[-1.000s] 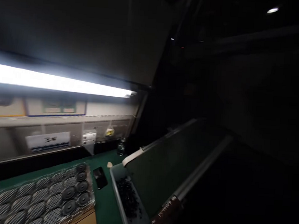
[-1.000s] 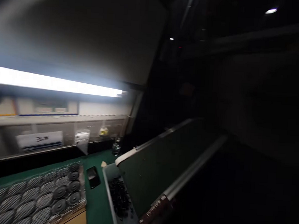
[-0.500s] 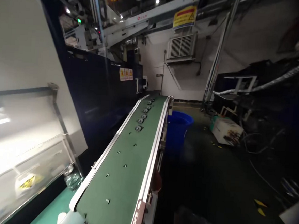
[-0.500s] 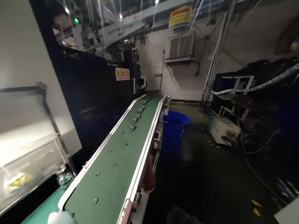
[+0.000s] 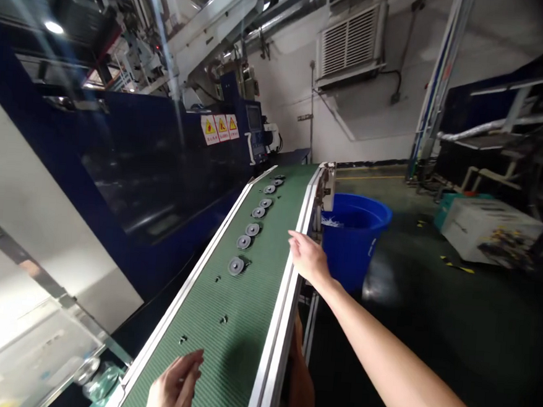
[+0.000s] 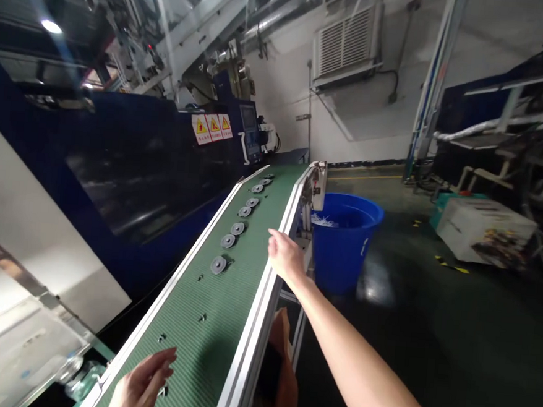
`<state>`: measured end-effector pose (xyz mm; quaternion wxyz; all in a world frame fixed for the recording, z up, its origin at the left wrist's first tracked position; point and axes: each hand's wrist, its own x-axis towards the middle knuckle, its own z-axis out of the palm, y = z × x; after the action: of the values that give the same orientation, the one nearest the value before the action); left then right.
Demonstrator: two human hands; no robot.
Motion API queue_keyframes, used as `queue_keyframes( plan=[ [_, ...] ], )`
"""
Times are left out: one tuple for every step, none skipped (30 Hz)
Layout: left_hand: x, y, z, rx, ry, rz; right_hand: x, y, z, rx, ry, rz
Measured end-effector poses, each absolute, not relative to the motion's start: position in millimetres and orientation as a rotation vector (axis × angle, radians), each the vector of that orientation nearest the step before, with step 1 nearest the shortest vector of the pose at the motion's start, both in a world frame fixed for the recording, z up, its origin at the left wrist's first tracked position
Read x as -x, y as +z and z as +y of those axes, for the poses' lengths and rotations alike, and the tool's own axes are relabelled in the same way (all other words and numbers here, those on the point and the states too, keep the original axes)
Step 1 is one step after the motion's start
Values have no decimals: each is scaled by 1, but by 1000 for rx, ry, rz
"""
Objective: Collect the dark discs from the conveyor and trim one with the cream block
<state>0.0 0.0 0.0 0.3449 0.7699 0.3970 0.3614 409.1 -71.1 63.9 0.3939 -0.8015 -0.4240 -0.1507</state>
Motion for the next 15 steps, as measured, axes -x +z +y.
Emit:
queue_keyframes(
  plan=[
    [-14, 10, 12, -2059, 869, 1012, -416, 75, -43, 2050, -361, -1090],
    [-28, 20, 23, -2111, 809, 1001, -423, 84, -17, 2072, -337, -1100],
    [-44, 29, 35, -2153, 764, 998, -430, 92, 5, 2100, -315, -1101],
    [-61, 36, 45, -2186, 734, 1001, -437, 97, 24, 2129, -296, -1094],
    [-79, 42, 56, -2214, 710, 1013, -443, 101, 41, 2159, -281, -1083],
    [-97, 45, 66, -2243, 680, 1028, -448, 104, 56, 2185, -269, -1071],
    [-116, 47, 76, -2268, 651, 1053, -452, 107, 69, 2207, -260, -1057],
    [-135, 49, 86, -2287, 628, 1088, -455, 108, 79, 2225, -253, -1044],
    [-152, 49, 94, -2297, 610, 1136, -457, 108, 88, 2238, -248, -1032],
    [-169, 49, 103, -2301, 597, 1195, -458, 107, 95, 2245, -248, -1022],
    [-184, 49, 110, -2302, 591, 1253, -458, 105, 101, 2246, -252, -1017],
    [-197, 50, 117, -2302, 590, 1305, -458, 102, 104, 2241, -259, -1023],
    [-208, 51, 123, -2304, 595, 1348, -458, 99, 107, 2227, -267, -1041],
    [-218, 52, 128, -2308, 604, 1380, -458, 96, 108, 2207, -276, -1070],
    [-226, 54, 133, -2312, 613, 1402, -458, 93, 109, 2185, -284, -1102]
  ],
)
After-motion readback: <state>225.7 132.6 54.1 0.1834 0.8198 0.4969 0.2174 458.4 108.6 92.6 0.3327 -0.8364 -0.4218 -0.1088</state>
